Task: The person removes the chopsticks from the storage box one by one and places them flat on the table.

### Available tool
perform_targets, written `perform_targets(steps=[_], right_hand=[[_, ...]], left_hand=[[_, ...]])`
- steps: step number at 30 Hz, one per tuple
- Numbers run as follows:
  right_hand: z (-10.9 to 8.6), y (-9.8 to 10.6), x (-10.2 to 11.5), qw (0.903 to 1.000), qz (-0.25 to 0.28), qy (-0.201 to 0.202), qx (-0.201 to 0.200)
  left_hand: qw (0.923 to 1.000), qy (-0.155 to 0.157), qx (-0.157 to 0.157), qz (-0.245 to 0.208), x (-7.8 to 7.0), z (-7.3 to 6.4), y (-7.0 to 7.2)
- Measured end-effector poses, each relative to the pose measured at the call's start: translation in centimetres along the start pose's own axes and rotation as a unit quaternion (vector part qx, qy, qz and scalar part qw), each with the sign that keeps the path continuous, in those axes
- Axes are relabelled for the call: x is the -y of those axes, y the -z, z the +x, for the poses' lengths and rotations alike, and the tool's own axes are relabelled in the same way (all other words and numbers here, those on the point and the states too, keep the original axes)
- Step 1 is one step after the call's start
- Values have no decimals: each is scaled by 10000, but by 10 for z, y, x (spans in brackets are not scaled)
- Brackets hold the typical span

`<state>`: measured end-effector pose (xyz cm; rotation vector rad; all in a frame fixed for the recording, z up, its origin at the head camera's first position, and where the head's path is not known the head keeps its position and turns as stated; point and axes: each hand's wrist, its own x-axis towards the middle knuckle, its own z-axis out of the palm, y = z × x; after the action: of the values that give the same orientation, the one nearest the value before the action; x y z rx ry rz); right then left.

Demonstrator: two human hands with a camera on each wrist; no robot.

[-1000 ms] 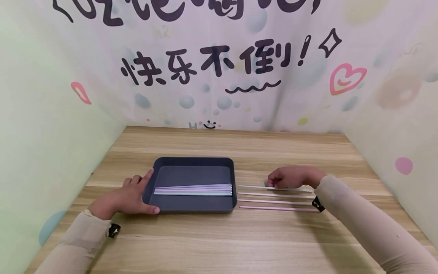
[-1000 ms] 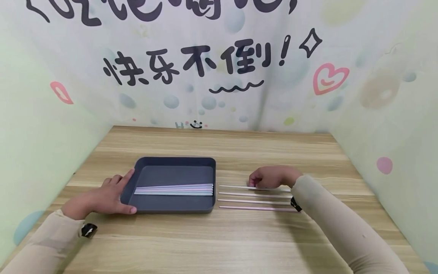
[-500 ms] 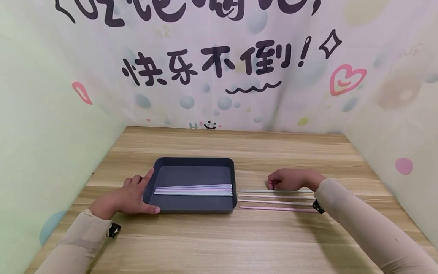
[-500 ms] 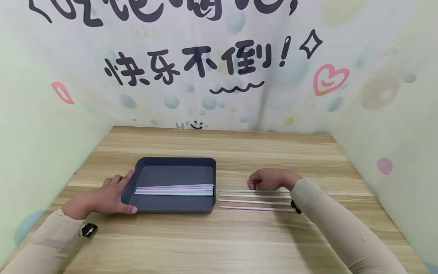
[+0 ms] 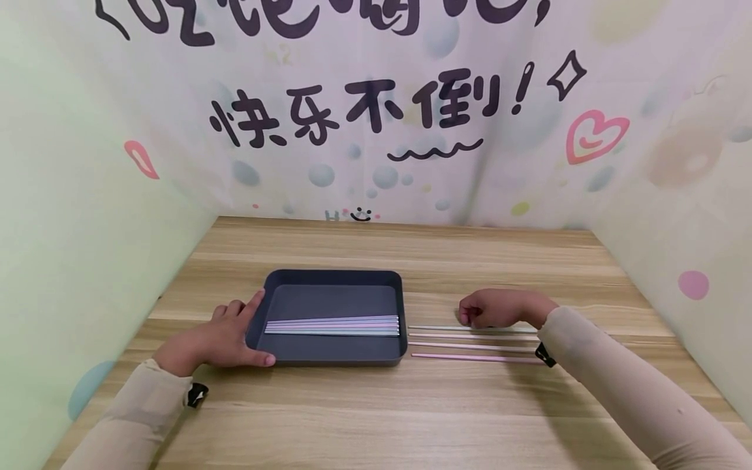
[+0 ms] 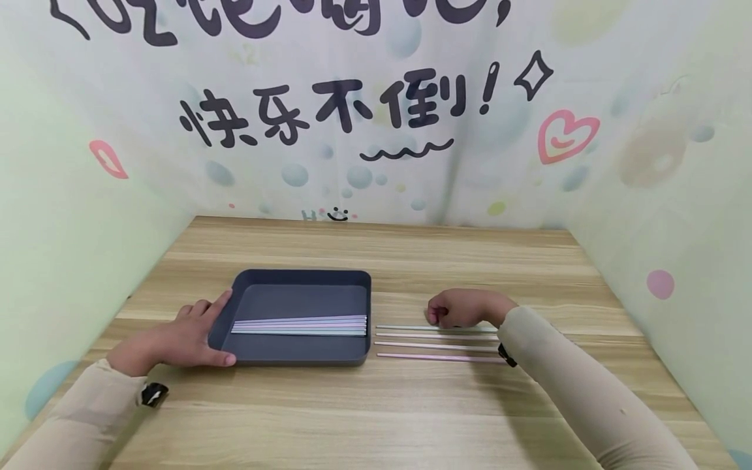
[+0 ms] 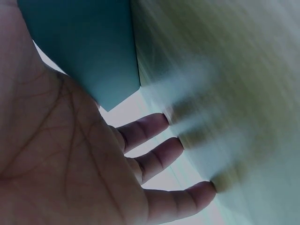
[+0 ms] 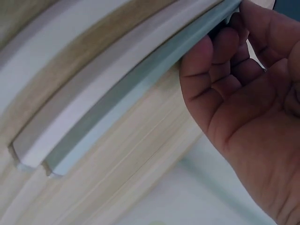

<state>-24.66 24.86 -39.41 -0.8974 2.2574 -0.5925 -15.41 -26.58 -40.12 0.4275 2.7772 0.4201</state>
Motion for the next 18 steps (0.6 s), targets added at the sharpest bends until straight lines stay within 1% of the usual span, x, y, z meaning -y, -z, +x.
perform_targets(steps=[7, 11, 18], right_hand=[[-1, -2, 1, 9999, -81, -17, -130], [-2, -3, 1, 9997, -77, -54, -208], [-3, -4, 1, 9996, -106, -35, -265]], left_hand=[[9999, 104, 59, -52, -3, 0, 1], [9999, 92, 66, -59, -5, -1, 3], [10000, 65, 49, -56, -4, -2, 3]])
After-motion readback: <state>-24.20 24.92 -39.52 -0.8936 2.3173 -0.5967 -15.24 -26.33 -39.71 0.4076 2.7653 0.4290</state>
